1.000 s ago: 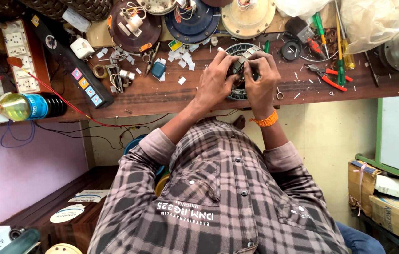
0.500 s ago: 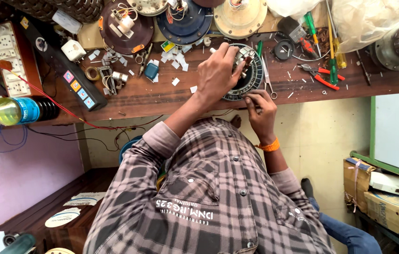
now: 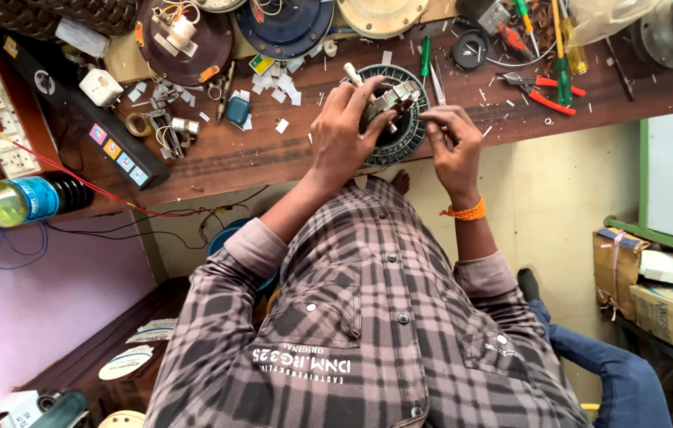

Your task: The person sits at a cluttered workbench fitting small white brush/insulator components by hand into the commutator end of an electric motor armature, occasionally using pliers to position parts and picking small pieces from the bench, working through the motor parts one at a time.

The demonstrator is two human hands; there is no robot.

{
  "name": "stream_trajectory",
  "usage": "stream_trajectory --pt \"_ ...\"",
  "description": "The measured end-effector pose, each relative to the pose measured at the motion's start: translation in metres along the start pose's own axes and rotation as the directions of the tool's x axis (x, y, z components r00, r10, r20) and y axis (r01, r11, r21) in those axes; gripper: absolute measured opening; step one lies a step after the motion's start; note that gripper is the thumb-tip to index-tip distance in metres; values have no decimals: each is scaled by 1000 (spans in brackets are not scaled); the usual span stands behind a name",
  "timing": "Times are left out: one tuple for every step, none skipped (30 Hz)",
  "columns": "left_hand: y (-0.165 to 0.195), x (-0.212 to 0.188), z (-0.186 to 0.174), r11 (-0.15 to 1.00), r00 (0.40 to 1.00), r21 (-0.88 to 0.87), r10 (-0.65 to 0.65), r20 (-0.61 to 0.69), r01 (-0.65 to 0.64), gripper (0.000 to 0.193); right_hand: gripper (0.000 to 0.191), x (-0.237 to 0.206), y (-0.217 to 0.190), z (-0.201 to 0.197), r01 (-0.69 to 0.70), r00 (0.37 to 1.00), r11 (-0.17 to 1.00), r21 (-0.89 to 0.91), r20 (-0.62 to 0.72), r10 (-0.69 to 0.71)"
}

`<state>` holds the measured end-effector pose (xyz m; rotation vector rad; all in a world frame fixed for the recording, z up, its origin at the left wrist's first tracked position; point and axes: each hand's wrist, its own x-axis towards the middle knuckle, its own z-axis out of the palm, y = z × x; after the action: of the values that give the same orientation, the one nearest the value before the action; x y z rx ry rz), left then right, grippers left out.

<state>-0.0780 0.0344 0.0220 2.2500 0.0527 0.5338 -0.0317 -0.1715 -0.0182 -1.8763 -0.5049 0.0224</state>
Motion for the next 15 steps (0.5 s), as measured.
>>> stream_trajectory --pt "1 0 4 997 998 -32 -70 -5 70 40 15 0 4 0 -52 999 997 53 -6 52" --pt "2 1 8 994 995 -57 -96 -30 94 37 15 -2 7 1 -103 995 989 106 -7 104" --pt "2 2 13 990 991 -82 -123 -58 118 34 15 -3 10 2 -152 988 976 158 -3 154" --pt "3 3 17 984 985 -108 -152 -85 143 32 14 -5 13 3 -147 989 975 167 -9 150" --pt "2 3 20 973 977 -151 -188 -103 172 29 14 -8 16 3 -143 989 974 177 -16 148" --pt "0 4 23 960 967 -195 -226 -117 200 26 14 -11 19 3 -142 989 972 186 -23 149" --pt "-1 4 26 944 956 -238 -264 -129 228 23 14 -14 22 3 -148 987 973 177 -28 155" --pt "-3 5 30 940 954 -263 -261 -147 216 22 14 -17 25 2 -157 986 973 170 -34 165" --pt "-4 5 33 935 952 -288 -259 -163 205 22 15 -21 28 0 -169 983 972 164 -40 177" --pt "-5 6 37 931 949 -309 -260 -179 197 21 14 -24 31 -2 -183 980 969 165 -49 193" --pt "-4 5 42 923 941 -332 -272 -202 195 23 14 -28 35 -4 -202 975 965 169 -53 214" --pt "-2 4 47 914 931 -355 -289 -223 198 25 13 -32 38 -6 -226 970 958 174 -53 239" --pt "0 3 51 905 921 -379 -302 -247 196 26 14 -37 41 -8 -235 967 956 174 -59 248" --pt "3 3 56 925 924 -334 -277 -263 183 29 14 -41 43 -10 -236 966 956 172 -66 250" --pt "4 2 59 943 926 -287 -250 -283 167 32 14 -45 46 -11 -231 967 958 170 -70 246"
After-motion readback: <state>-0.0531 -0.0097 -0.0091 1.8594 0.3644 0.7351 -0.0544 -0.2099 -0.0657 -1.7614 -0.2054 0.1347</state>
